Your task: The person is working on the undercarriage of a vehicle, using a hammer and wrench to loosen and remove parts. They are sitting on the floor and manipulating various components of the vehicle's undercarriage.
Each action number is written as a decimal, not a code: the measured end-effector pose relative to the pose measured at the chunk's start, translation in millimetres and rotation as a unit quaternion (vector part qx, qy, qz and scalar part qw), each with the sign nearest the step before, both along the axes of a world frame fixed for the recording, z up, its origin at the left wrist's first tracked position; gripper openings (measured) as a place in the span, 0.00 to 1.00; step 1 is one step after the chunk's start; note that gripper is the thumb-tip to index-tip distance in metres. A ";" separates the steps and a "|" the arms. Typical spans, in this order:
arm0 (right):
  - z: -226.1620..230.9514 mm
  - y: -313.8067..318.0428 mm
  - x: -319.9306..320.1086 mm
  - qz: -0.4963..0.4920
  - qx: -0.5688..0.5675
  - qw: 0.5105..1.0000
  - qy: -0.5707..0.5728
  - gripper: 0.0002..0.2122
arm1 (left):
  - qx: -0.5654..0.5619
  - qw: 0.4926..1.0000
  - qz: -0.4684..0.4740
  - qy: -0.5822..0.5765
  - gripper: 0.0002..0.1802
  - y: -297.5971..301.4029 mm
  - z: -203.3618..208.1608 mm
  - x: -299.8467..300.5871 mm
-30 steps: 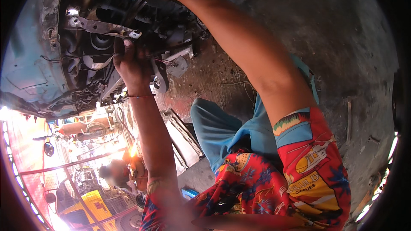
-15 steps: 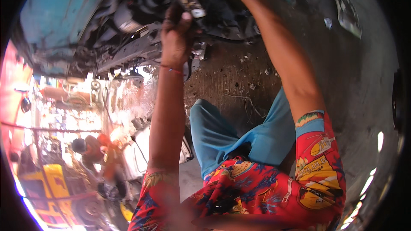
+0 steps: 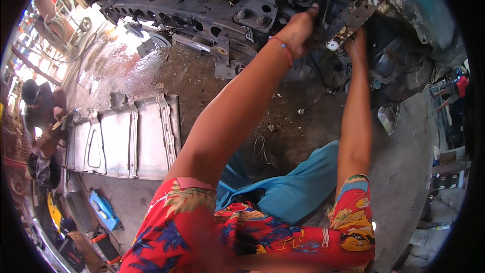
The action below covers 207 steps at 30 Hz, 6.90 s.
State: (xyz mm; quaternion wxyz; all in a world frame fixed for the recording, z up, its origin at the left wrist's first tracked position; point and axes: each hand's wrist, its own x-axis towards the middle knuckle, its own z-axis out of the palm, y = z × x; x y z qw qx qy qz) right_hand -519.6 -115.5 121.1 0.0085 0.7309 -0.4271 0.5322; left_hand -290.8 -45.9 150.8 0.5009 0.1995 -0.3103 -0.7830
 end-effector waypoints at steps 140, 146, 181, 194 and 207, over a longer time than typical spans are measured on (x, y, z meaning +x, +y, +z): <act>1.4 88.2 8.0 -0.045 0.263 0.964 0.019 0.22 | -0.482 0.725 0.368 -0.327 0.18 -68.4 -82.3 -22.4; -17.6 90.8 14.1 -0.031 0.239 0.971 0.007 0.13 | -0.365 0.841 0.293 -0.271 0.20 -65.0 -74.9 -21.1; 41.4 146.3 -1.5 -0.117 0.326 0.922 0.173 0.14 | -0.239 0.967 -0.011 -0.088 0.33 -40.4 -58.2 -24.6; 10.1 97.1 -15.6 -0.160 0.328 0.917 0.161 0.20 | -0.242 0.957 0.032 -0.157 0.26 -31.1 -55.4 -16.1; -20.8 95.6 15.2 -0.107 0.392 0.911 0.073 0.21 | -0.483 0.697 0.253 -0.467 0.20 -28.3 -49.2 -15.1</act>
